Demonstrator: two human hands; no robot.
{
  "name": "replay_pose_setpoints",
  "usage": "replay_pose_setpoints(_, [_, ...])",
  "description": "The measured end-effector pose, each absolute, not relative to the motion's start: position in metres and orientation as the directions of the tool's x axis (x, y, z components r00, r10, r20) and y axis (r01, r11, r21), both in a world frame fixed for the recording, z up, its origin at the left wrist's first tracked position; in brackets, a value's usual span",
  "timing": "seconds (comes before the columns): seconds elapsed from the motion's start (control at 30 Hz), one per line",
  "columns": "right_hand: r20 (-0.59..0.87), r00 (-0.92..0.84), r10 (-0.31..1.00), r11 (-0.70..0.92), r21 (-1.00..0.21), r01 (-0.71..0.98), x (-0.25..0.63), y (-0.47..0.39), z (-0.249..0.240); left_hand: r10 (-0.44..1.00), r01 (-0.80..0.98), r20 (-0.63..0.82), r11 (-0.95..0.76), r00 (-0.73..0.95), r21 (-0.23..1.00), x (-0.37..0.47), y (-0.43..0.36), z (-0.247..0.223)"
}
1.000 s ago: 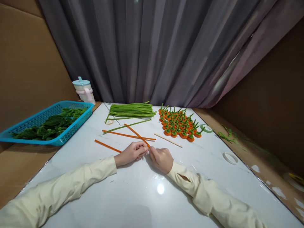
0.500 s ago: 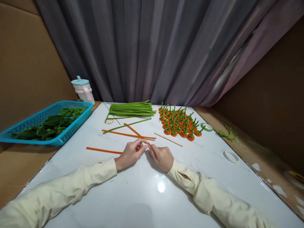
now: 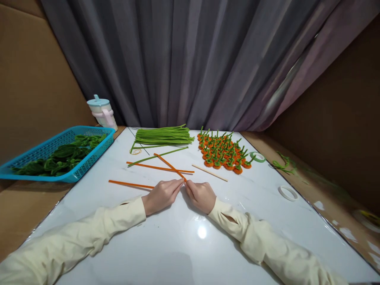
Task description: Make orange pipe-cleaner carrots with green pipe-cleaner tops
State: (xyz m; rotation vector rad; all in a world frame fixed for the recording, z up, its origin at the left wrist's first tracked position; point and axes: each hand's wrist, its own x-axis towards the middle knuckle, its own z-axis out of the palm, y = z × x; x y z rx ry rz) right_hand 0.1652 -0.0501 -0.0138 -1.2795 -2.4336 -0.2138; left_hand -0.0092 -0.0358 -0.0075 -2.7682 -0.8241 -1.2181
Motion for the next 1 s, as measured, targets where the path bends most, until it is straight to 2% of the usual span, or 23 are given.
replay_pose_setpoints(0.17, [0.398,-0.513,0.76,0.575,-0.047,0.817,0.164,-0.051,-0.012,0.437,0.523,0.599,-0.852,0.671,0.036,-0.014,-0.038,-0.006])
replay_pose_setpoints(0.33, [0.409,-0.48,0.776,0.549,-0.063,0.834,0.164,-0.051,-0.012,0.483,0.549,0.438,-0.835,0.758,-0.03,-0.015,-0.04,0.001])
replay_pose_setpoints(0.57, [0.431,-0.533,0.729,0.596,-0.015,0.803,0.165,-0.05,-0.013,0.52,0.54,0.172,-0.836,0.837,-0.099,-0.019,-0.039,0.022])
replay_pose_setpoints(1.0, [0.538,-0.541,0.646,0.635,0.013,0.772,0.166,-0.048,-0.015,0.417,0.408,-0.005,-0.89,0.909,-0.206,-0.024,-0.032,0.038])
